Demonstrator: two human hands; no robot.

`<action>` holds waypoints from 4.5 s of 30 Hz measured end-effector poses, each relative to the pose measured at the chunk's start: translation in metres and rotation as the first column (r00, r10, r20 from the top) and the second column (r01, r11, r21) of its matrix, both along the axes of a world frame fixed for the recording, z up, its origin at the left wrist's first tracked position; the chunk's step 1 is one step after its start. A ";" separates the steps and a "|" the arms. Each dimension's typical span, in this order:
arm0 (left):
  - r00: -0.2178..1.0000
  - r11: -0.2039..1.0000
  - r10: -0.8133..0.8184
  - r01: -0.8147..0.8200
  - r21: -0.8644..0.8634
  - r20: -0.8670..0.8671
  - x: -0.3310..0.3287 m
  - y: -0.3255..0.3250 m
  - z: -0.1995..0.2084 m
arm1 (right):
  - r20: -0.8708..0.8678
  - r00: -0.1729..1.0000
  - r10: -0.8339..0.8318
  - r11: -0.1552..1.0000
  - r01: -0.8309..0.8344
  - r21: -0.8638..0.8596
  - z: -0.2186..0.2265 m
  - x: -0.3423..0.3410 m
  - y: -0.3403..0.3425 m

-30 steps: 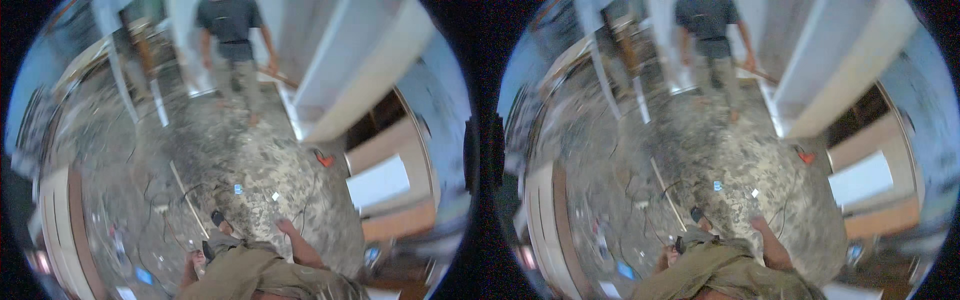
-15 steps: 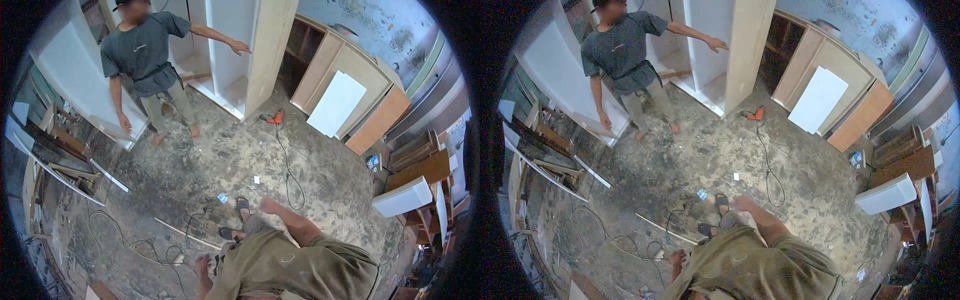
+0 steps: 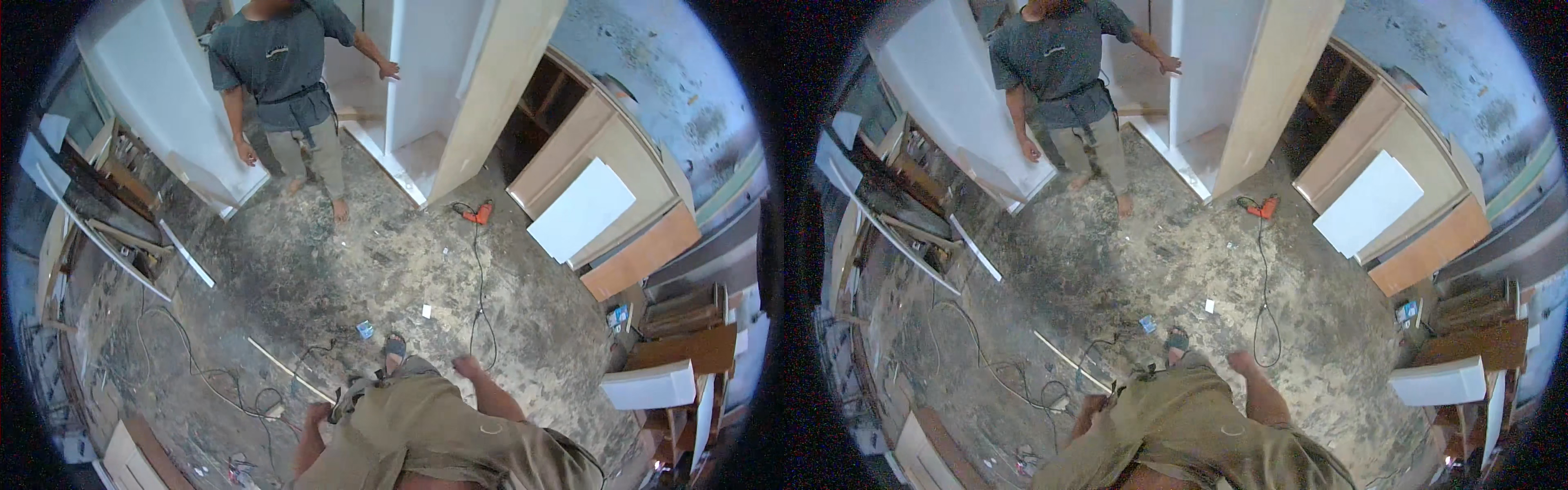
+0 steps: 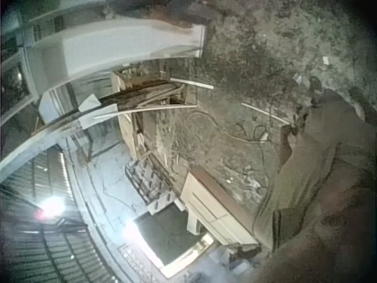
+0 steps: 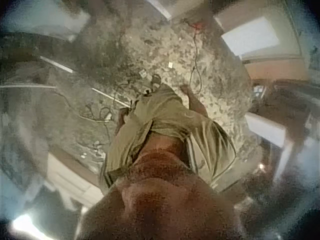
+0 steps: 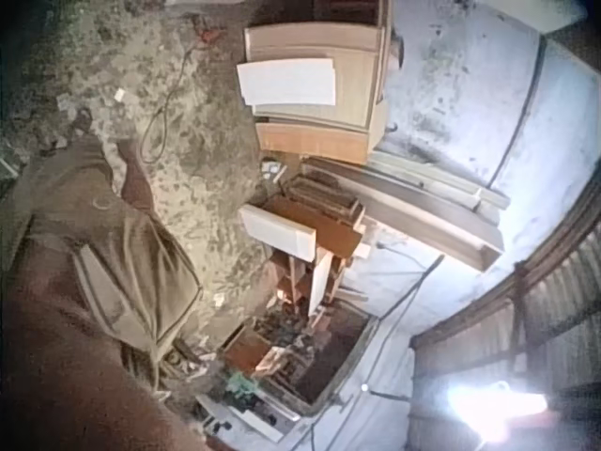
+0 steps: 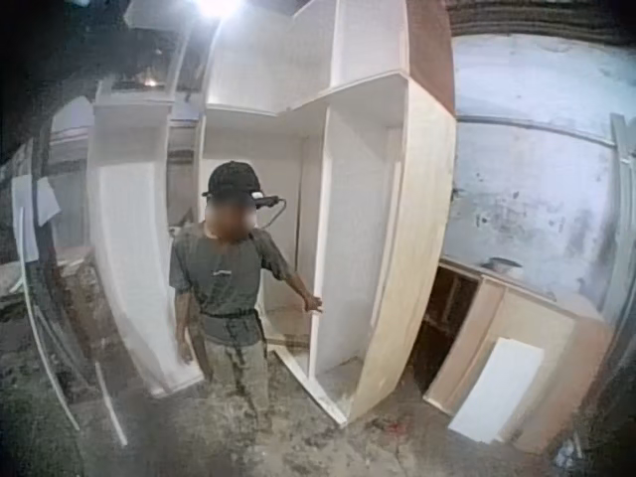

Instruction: The person measures a white wooden corner piece with a tape measure, holding the tape across the bottom edge of the board.

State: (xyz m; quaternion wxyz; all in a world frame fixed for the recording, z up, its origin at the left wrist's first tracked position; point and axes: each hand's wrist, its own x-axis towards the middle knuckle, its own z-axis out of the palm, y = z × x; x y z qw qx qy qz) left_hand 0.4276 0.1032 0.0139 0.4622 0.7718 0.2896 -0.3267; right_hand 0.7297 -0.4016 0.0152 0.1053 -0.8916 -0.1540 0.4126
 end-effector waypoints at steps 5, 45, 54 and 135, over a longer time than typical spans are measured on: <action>0.900 0.907 0.410 -0.419 0.034 0.148 0.088 0.023 0.016 | 0.093 0.942 -0.322 0.827 0.232 0.512 0.052 0.072 0.117; 0.189 0.223 0.974 -0.893 -0.391 0.123 0.110 0.394 -0.012 | -0.005 0.988 0.152 0.848 -0.128 0.514 0.049 0.286 0.714; 0.568 0.575 0.814 -0.760 0.304 -0.119 0.082 0.381 0.009 | -0.180 0.736 0.653 0.749 -0.592 0.297 -0.119 0.357 0.708; 0.400 0.406 0.913 -0.861 -0.306 0.085 0.236 1.048 0.020 | -0.146 0.924 0.352 0.888 -0.281 0.363 -0.020 0.419 1.371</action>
